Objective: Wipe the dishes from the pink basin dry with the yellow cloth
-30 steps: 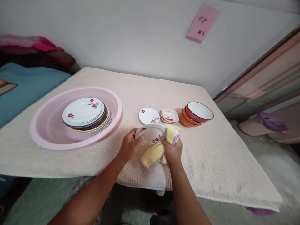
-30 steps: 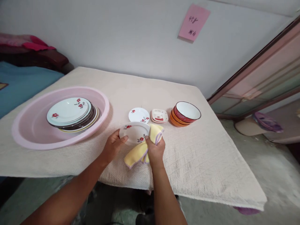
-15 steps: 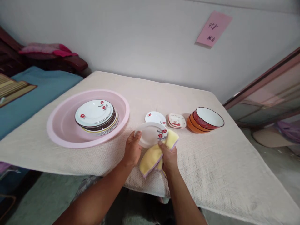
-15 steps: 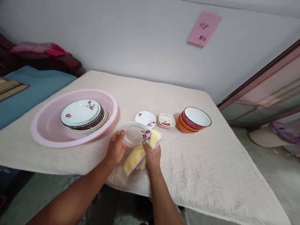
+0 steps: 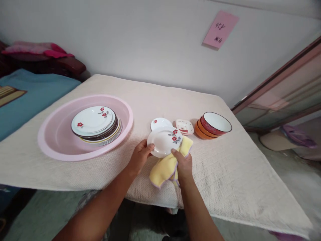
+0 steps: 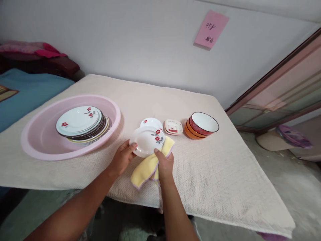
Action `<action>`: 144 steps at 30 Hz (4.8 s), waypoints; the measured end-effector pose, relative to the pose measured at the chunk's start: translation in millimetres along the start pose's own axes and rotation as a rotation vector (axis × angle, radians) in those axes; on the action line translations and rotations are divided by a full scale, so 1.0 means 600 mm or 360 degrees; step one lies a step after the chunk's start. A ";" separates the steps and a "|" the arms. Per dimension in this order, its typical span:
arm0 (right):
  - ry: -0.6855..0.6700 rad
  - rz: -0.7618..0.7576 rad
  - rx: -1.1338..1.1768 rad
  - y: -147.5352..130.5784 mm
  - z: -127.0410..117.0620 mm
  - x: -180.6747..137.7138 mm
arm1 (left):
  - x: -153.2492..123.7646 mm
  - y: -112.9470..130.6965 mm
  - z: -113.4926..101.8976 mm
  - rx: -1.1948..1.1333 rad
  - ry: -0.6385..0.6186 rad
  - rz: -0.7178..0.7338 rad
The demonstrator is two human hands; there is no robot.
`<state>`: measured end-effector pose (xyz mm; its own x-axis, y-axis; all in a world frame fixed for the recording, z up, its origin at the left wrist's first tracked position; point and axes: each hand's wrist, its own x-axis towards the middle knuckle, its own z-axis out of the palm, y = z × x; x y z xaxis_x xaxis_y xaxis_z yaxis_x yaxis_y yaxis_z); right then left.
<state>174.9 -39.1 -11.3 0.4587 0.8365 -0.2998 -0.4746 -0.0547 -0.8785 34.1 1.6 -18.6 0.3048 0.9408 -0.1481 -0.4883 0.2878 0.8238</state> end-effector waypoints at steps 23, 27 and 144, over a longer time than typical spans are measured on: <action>-0.0353 0.0202 0.0061 -0.021 -0.026 0.002 | 0.001 0.019 -0.020 0.0515 0.0019 -0.0194; -0.0450 0.0240 0.0018 -0.024 -0.027 -0.001 | -0.001 0.024 -0.020 0.0557 0.0082 -0.0089; -0.0391 -0.1338 -0.1645 -0.018 0.003 -0.004 | 0.003 0.021 -0.030 0.1130 0.0271 0.0648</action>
<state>177.7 -39.4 -0.4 0.1316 0.8884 0.4398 0.7074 0.2267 -0.6695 13.7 10.5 -18.3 0.0601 0.9775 0.2022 0.1150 -0.2080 0.9713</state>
